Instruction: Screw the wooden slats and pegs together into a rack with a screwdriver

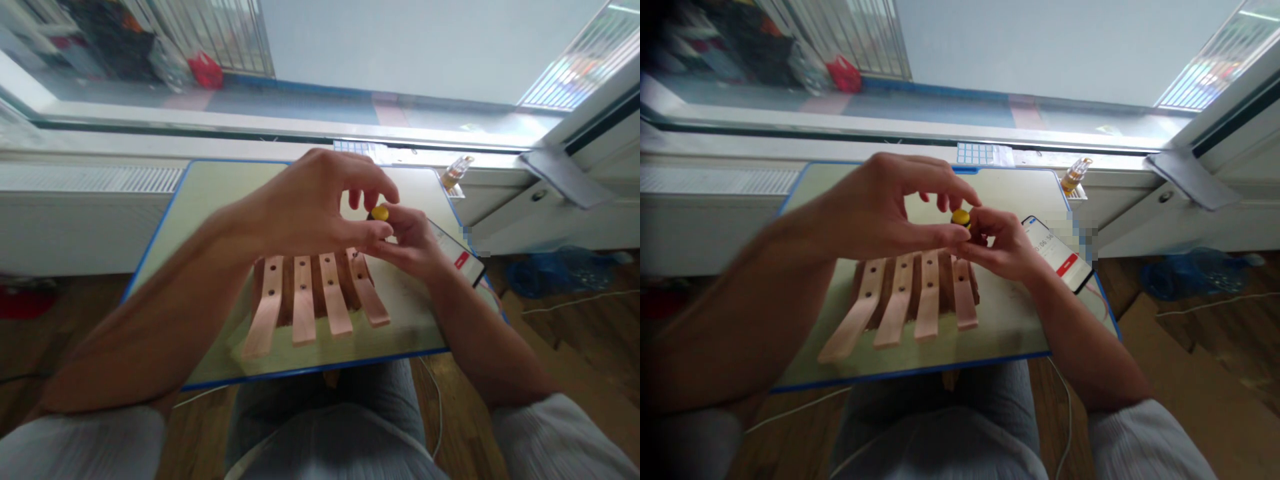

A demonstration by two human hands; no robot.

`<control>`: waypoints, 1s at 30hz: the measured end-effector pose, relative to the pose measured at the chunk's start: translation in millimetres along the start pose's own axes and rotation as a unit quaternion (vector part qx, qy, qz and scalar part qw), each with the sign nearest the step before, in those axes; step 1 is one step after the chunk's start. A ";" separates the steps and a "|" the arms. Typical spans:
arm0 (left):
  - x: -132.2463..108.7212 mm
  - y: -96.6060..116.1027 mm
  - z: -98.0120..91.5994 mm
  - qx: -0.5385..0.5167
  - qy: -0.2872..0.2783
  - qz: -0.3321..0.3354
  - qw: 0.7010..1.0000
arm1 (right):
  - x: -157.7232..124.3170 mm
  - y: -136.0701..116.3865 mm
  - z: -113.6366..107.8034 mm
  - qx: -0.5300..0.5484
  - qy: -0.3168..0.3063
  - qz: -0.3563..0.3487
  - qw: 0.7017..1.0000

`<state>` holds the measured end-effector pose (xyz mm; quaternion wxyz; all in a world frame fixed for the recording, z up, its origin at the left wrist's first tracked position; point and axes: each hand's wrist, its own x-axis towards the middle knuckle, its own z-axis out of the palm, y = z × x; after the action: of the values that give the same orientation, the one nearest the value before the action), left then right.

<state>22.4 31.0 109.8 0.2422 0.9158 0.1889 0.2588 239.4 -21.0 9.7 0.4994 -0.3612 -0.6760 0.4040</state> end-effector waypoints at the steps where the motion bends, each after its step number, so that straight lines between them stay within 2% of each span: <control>1: 0.1 0.0 0.8 -0.007 0.007 -0.003 1.000 | -0.4 0.6 1.3 -0.002 0.003 0.000 1.000; 12: 1.6 -6.8 5.1 -0.042 0.046 0.004 0.998 | 1.9 4.0 8.7 -0.030 0.034 -0.017 0.999; 20: 0.9 -2.8 -2.1 -0.012 0.029 -0.007 0.999 | -1.6 3.7 2.1 -0.008 0.013 0.017 1.000; 24: -0.4 -2.3 -5.7 -0.002 0.016 0.000 1.000 | -3.8 3.6 -0.9 0.039 0.017 0.034 0.999; 30: -4.1 -1.6 -9.9 -0.001 -0.006 0.020 1.000 | -3.2 8.2 4.0 0.040 0.032 0.021 0.998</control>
<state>13.3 33.8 114.8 0.2391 0.9207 0.1684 0.2585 237.1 -21.2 0.3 0.5265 -0.3679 -0.6354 0.4286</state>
